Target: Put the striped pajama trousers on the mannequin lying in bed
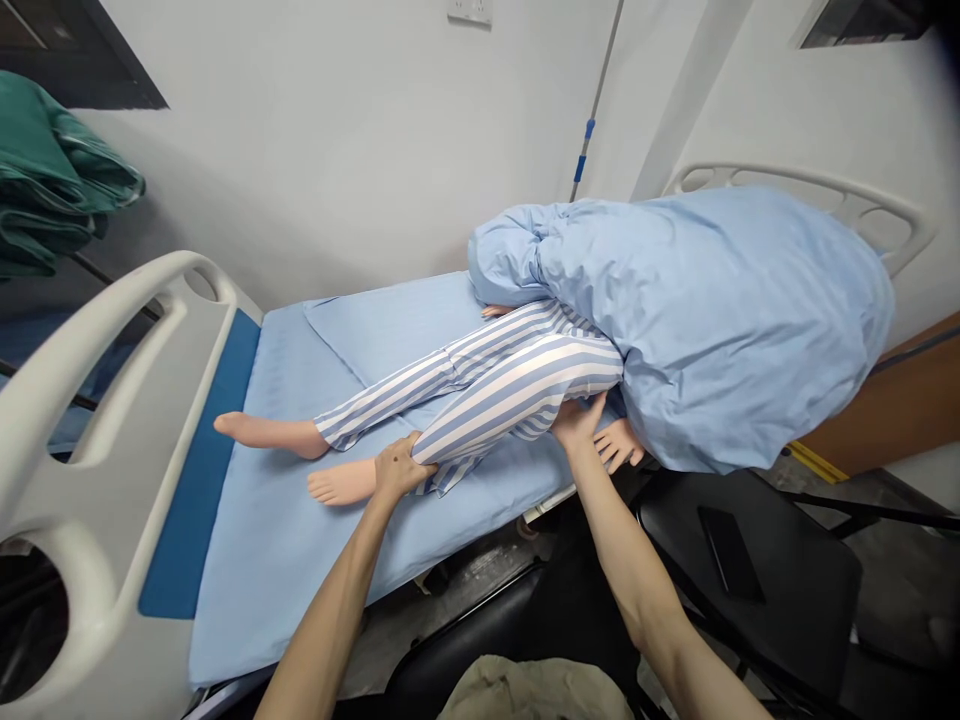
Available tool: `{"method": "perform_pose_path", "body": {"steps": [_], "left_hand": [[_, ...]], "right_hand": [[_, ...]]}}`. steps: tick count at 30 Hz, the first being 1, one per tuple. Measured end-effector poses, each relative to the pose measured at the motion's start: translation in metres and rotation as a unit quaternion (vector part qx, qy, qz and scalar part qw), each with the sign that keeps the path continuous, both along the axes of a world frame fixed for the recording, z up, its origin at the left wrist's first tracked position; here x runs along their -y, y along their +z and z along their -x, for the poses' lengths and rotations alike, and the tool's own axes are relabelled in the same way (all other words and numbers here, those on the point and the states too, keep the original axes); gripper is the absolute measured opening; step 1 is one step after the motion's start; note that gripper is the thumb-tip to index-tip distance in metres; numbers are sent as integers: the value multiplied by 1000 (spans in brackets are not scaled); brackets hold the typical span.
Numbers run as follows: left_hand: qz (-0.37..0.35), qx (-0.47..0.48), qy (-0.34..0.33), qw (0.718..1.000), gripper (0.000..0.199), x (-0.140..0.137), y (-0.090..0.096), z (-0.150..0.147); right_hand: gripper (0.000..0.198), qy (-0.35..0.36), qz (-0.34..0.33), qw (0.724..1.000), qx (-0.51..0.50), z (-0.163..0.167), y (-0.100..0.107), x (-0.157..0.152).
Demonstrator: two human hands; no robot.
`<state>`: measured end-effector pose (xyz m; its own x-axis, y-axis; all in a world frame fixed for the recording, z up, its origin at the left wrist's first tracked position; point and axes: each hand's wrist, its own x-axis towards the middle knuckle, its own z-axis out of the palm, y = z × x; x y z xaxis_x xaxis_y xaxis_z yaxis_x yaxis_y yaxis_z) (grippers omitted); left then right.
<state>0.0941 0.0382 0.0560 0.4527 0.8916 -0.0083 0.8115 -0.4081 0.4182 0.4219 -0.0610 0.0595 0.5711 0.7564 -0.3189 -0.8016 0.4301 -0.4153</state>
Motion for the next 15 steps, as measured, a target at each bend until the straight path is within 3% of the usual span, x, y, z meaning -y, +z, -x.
{"method": "perform_pose_path", "body": {"steps": [5,15], "left_hand": [[4,-23,0,1000,41,-2,2,1],[-10,-81,-9,997,39,-7,7,15]], "right_hand": [[68,-16,-3,999,34,0,27,4],[64,-4,-7,1000,9,6,22,5]]}}
